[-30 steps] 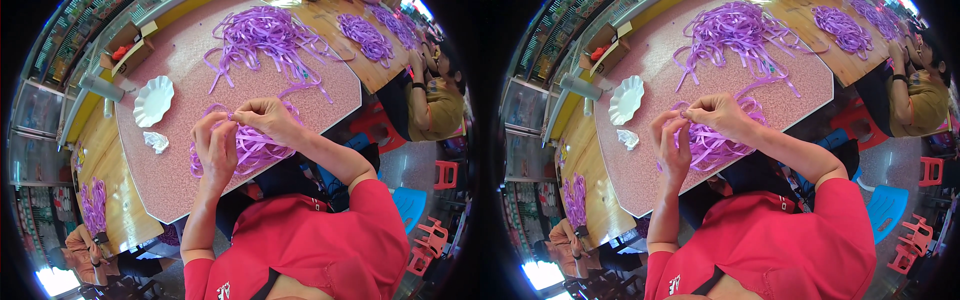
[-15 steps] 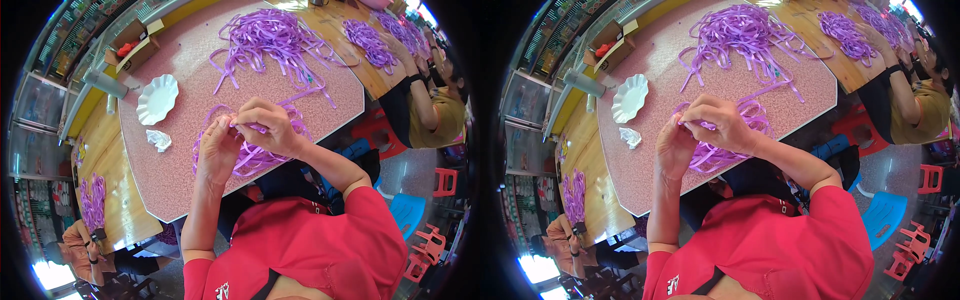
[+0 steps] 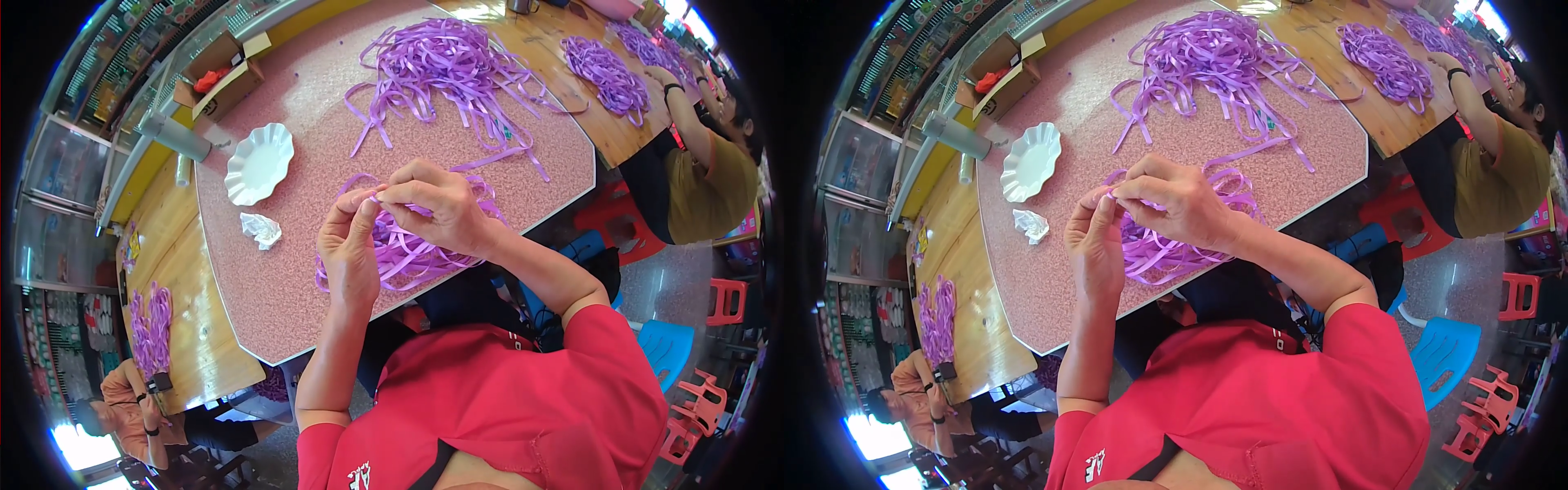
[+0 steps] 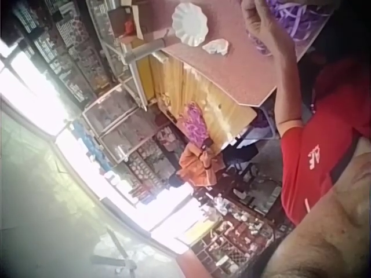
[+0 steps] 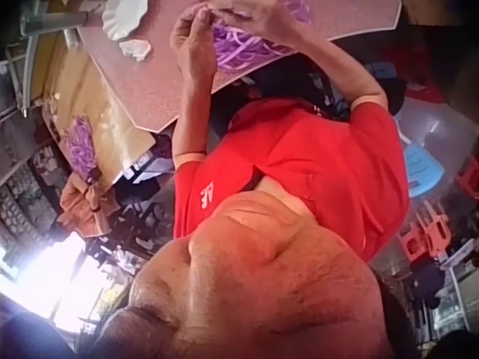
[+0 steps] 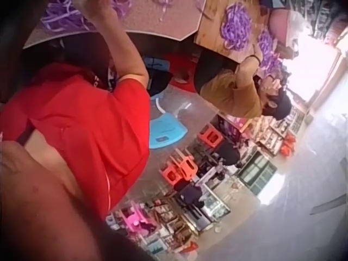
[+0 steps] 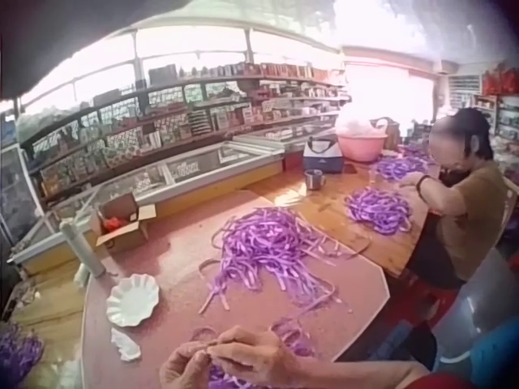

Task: Braiding and knotting long purple ribbon strips into organized bundles at a table.

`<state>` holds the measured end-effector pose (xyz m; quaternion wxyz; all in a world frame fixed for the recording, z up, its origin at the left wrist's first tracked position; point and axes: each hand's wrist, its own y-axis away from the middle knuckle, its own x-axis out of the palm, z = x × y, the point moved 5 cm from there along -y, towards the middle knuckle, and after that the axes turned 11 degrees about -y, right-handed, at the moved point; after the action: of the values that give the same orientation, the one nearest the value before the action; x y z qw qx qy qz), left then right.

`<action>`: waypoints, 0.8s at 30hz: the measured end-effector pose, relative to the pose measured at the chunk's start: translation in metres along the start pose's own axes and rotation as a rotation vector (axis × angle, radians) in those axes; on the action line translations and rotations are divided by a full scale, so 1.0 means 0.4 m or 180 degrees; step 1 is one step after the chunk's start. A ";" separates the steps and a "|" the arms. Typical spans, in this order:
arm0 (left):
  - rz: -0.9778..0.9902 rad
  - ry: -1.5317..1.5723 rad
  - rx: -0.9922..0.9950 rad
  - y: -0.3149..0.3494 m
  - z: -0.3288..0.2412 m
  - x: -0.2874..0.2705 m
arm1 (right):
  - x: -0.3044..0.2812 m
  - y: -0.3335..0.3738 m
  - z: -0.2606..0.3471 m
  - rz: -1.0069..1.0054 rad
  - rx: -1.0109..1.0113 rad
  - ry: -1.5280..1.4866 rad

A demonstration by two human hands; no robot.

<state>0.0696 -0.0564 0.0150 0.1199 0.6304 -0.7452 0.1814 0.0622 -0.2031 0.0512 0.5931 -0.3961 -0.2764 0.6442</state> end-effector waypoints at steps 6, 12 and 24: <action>-0.0049 -0.0118 -0.0116 -0.003 0.027 0.000 | -0.004 0.008 -0.029 -0.0327 0.1466 -0.0430; -0.0012 -0.0494 -0.0181 -0.006 0.040 -0.017 | -0.002 0.006 -0.033 -0.0236 0.1799 -0.0659; -0.0530 -0.3649 0.2763 0.013 -0.062 0.017 | 0.033 0.052 -0.062 -0.0655 0.3663 -0.3547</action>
<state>0.0620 -0.0513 0.0395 -0.5375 0.6719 -0.5012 0.0921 0.0719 -0.1961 0.0184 0.5354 0.3781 -0.1916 0.7305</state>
